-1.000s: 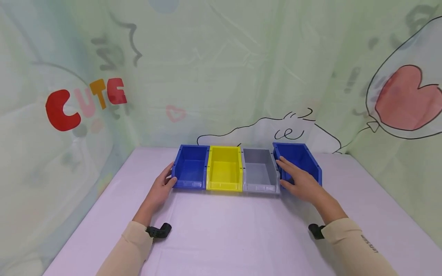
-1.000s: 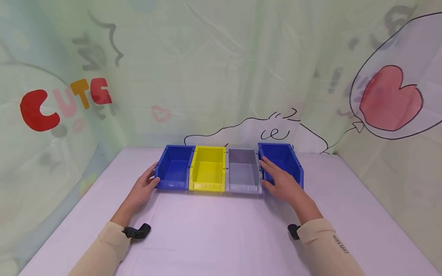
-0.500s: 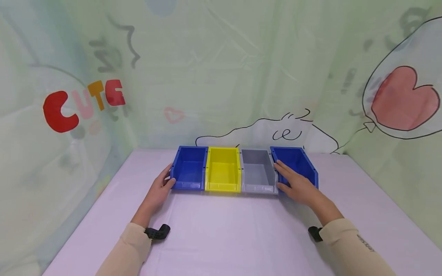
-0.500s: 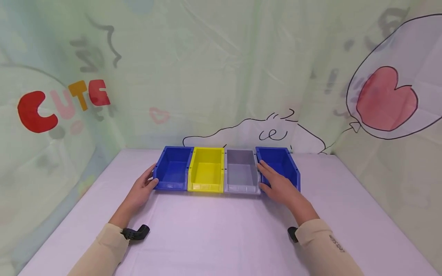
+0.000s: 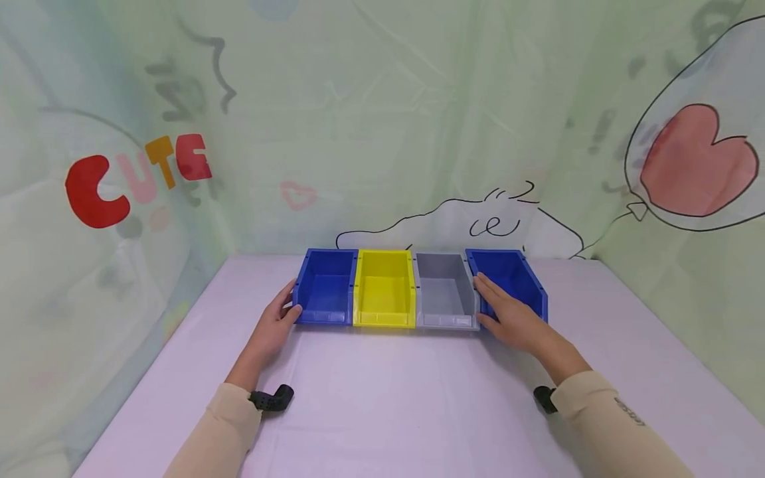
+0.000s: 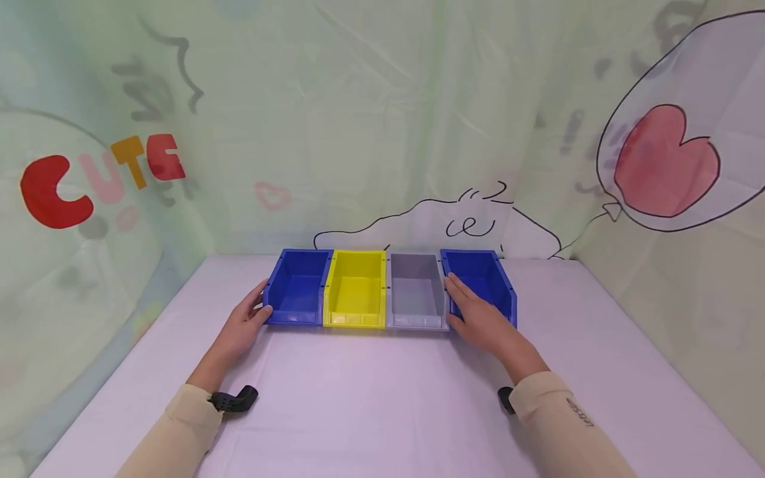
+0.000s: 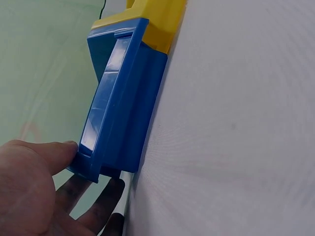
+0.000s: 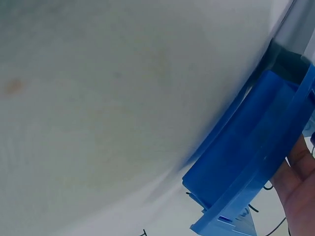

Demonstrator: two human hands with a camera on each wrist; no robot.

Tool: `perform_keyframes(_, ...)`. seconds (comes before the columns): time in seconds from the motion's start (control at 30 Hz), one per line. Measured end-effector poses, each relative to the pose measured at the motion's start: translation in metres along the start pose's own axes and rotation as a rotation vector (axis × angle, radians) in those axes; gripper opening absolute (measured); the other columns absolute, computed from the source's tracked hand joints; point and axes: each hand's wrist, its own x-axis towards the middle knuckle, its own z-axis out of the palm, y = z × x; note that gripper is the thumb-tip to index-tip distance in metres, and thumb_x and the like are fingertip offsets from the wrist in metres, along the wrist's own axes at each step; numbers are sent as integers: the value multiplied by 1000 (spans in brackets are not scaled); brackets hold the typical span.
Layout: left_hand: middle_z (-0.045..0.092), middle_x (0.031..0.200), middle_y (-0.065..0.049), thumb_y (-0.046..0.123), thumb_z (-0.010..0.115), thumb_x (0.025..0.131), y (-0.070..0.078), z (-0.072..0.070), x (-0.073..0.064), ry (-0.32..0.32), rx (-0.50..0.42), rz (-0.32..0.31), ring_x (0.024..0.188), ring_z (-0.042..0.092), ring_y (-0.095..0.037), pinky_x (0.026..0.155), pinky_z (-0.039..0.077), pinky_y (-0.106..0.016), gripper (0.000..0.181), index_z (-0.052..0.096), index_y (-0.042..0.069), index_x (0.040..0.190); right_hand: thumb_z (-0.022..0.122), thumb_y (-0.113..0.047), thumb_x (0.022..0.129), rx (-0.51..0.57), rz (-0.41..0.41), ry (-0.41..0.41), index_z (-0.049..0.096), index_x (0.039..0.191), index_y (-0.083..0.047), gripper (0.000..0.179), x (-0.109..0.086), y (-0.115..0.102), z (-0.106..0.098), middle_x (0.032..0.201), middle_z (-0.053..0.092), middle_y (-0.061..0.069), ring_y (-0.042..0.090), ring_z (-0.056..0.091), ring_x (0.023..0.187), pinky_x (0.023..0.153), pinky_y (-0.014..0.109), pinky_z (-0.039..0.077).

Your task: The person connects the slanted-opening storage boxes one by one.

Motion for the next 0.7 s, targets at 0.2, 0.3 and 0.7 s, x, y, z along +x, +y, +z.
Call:
perform_keyframes(0.2, 27, 170, -16, 22, 47, 111, 2, -2, 0, -6, -16, -1, 152, 35, -43, 124, 33, -55, 62, 20, 29, 167, 67, -25, 100, -13, 14, -13, 21, 164, -2, 82, 2, -2, -1, 171, 17, 22, 55, 37, 145, 112, 69, 39)
perform_keyframes(0.3, 28, 169, -16, 22, 47, 111, 3, 1, 1, -6, -20, 9, 152, 36, -43, 124, 33, -55, 62, 21, 30, 167, 68, -28, 100, -36, 11, -9, 24, 163, -1, 82, 1, -1, -2, 170, 20, 24, 55, 41, 143, 110, 69, 41)
perform_keyframes(0.7, 27, 170, -16, 24, 45, 112, 0, -1, -1, -10, -4, 8, 152, 36, -43, 123, 34, -55, 62, 18, 33, 167, 65, -37, 96, -223, -2, -44, 32, 160, 1, 82, 4, -6, -6, 167, 29, 23, 41, 73, 100, 71, 47, 59)
